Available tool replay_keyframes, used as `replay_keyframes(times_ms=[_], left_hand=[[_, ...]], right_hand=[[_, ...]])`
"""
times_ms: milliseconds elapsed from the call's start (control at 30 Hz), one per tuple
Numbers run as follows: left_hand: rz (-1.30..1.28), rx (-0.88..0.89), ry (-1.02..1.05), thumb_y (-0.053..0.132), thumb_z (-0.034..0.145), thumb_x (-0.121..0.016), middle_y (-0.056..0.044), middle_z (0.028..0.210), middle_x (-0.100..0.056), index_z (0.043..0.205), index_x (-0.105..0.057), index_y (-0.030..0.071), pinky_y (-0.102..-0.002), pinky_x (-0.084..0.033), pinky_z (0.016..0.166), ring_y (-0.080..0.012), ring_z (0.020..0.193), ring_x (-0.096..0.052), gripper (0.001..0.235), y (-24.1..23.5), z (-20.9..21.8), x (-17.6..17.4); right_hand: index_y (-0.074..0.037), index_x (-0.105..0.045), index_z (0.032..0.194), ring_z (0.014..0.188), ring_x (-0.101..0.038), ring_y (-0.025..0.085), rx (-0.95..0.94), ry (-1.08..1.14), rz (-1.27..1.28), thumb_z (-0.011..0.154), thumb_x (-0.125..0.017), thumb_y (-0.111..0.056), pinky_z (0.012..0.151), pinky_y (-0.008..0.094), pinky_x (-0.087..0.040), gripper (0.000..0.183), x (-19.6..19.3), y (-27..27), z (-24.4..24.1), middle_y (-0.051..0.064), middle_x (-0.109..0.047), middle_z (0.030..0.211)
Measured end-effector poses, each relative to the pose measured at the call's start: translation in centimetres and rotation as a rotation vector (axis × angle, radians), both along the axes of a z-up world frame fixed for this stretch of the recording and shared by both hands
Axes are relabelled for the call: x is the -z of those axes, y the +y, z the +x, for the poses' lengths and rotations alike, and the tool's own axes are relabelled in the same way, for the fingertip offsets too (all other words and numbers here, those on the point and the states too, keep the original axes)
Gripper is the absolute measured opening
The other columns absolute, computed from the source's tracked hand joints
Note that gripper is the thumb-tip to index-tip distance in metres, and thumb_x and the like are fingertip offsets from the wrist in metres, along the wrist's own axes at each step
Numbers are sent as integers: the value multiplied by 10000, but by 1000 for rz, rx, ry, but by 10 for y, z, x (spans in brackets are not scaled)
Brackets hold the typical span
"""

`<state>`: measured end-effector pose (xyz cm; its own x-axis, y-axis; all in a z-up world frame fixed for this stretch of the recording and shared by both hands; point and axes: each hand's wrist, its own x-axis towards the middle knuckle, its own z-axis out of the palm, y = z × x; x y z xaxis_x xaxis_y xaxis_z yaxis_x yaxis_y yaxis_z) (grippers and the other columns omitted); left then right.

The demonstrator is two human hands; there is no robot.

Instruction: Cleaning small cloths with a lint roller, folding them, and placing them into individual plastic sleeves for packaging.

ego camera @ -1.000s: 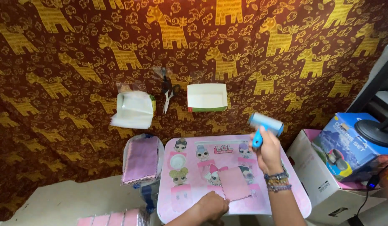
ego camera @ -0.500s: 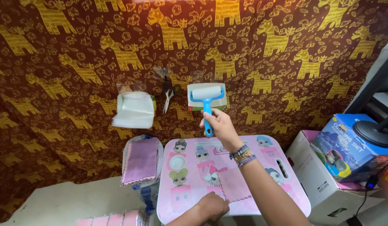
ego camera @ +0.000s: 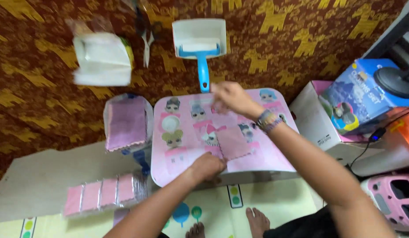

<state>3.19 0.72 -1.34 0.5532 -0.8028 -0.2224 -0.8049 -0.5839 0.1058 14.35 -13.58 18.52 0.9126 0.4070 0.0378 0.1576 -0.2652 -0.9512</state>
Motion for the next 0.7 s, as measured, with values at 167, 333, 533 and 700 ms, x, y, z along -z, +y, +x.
replay_keyframes(times_ms=[167, 333, 533, 700], left_hand=[[-104, -29, 11, 359, 824, -760, -94, 969, -783, 999, -755, 103, -552, -564, 879, -330, 912, -757, 310, 11, 6, -9], [-160, -58, -59, 389, 862, -720, -99, 1000, -768, 1033, -704, 114, -507, -558, 858, -325, 921, -748, 324, 25, 16, 2], [-156, -28, -165, 523, 851, -741, -121, 1303, -656, 1283, -635, 80, -440, -464, 1053, -288, 1289, -588, 627, 26, 4, -27], [-157, 66, -169, 528, 809, -782, -133, 1381, -563, 1362, -566, 73, -489, -347, 1180, -311, 1391, -471, 748, 14, -15, -34]], right_hand=[[55, -587, 1235, 1012, -668, 508, -357, -307, -719, 936, -594, -219, 824, 593, -557, 406, 63, -59, -55, 330, -671, 1064], [-31, -240, 1589, 1472, -334, 422, -616, -525, -1096, 922, -588, -628, 1162, 639, -274, 961, 138, -109, -88, 252, -341, 1600], [-18, -370, 1507, 1372, -466, 381, -513, -867, -1216, 783, -811, -430, 1138, 577, -345, 943, 189, -128, -110, 233, -450, 1510], [-47, -641, 1192, 1041, -654, 341, -330, -1212, -890, 845, -599, -209, 993, 545, -445, 386, 198, -131, -123, 208, -646, 1177]])
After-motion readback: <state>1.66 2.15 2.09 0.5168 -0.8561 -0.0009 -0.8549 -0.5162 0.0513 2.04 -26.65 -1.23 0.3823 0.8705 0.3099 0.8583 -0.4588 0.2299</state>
